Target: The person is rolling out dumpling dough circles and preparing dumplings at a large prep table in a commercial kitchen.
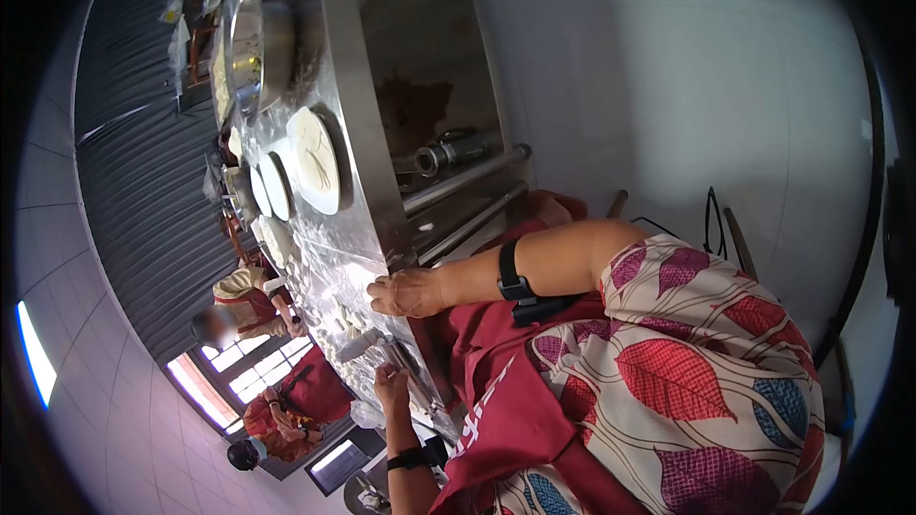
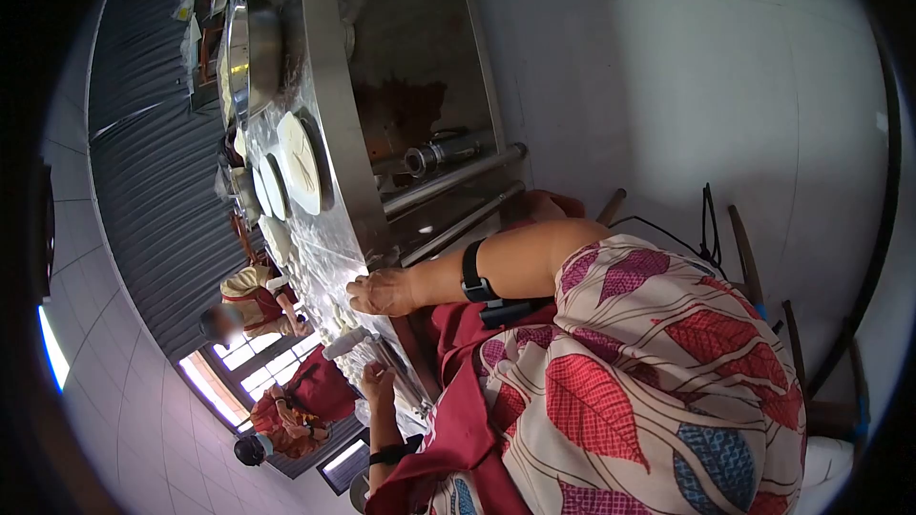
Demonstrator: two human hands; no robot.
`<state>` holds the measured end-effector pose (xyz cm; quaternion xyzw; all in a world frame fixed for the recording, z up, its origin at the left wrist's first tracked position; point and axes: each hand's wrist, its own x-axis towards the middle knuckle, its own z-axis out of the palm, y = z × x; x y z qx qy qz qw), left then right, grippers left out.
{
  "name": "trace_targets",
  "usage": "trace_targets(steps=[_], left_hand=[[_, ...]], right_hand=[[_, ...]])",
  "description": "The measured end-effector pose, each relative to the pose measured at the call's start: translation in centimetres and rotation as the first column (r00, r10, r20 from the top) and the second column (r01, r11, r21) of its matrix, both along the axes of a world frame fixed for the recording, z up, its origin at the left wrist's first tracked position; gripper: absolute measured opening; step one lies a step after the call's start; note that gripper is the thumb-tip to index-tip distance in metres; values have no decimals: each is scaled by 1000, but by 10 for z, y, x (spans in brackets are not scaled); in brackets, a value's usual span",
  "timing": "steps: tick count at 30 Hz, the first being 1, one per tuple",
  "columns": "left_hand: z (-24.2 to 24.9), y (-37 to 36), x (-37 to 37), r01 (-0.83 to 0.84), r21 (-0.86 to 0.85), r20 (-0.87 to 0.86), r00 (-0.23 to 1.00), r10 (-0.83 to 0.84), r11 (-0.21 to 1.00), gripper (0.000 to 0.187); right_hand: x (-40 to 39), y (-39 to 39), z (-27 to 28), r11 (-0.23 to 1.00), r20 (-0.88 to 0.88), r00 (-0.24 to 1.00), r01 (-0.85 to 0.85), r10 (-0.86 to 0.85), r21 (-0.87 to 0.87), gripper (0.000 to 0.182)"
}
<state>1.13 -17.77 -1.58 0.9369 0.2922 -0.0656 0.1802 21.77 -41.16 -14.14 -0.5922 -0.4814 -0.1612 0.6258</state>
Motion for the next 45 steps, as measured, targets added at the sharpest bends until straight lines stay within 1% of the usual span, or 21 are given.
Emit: trace_targets(steps=[2,4,7,10,13,16,19,22,25,28,31,34,37,39,40,41,42,43,44,45], left_hand=[[1,1,0,-6,-17,3,1000,6,1000,29],[4,-15,5,-30,-56,8,999,31,998,29],[2,-4,2,1,32,-18,1000,0,999,29],[1,3,-1,21,82,-27,999,-19,996,28],[2,10,-2,67,76,-60,996,-63,995,29],[1,8,-2,-31,-56,-2,1000,31,998,30],[3,-2,1,-26,-38,-19,999,25,999,30],[4,-8,2,-27,-90,14,1000,28,996,28],[4,-1,0,-28,-43,-17,999,28,999,26],[7,-5,1,-13,-51,-48,999,11,999,27],[5,-3,1,-20,-20,-28,999,20,1000,28],[6,-10,3,-49,-39,-8,999,48,998,26],[8,-1,0,9,49,-45,999,-7,999,26],[2,14,-5,21,68,-10,1000,-21,997,27],[-2,20,-8,35,158,-40,999,-29,987,29],[6,-16,4,84,297,-88,994,-60,951,32],[6,-23,5,89,314,-76,995,-68,945,35],[7,-28,5,62,291,-82,996,-40,955,37],[4,-23,1,64,270,-57,997,-51,961,37],[-3,-18,-5,-3,165,32,999,-2,986,39]], right_hand=[[0,-1,1,1000,1,1000,4,-4,-12,12],[0,-3,2,1000,6,1000,11,-11,-25,12],[0,-6,4,1000,-5,1000,1,-1,-22,13],[0,-8,4,1000,6,1000,14,-14,-19,12],[0,-3,5,999,-33,999,-4,2,-53,11],[-1,0,3,1000,-41,999,2,-1,10,10],[-3,4,2,1000,-70,998,-6,5,-13,9],[-3,5,2,1000,-65,998,2,-2,-11,9],[-3,5,3,1000,-75,997,-12,12,1,9],[-3,-2,4,1000,-89,996,-26,25,-9,10],[-3,-1,6,1000,-90,996,-13,11,-17,10],[-2,-3,7,999,-72,997,-17,15,-32,10],[-3,1,8,999,-67,997,-28,26,-30,10],[-4,5,5,999,-84,996,-15,11,-44,10],[-4,6,5,998,-72,997,-27,23,-48,11],[-4,3,6,999,-80,996,-34,31,-35,12],[-2,2,6,998,-72,996,-52,49,-35,13],[-2,2,6,996,-54,996,-78,76,-40,14],[-3,-1,6,996,-67,995,-83,81,-33,16],[-1,-4,6,995,-68,994,-91,89,-27,19]])
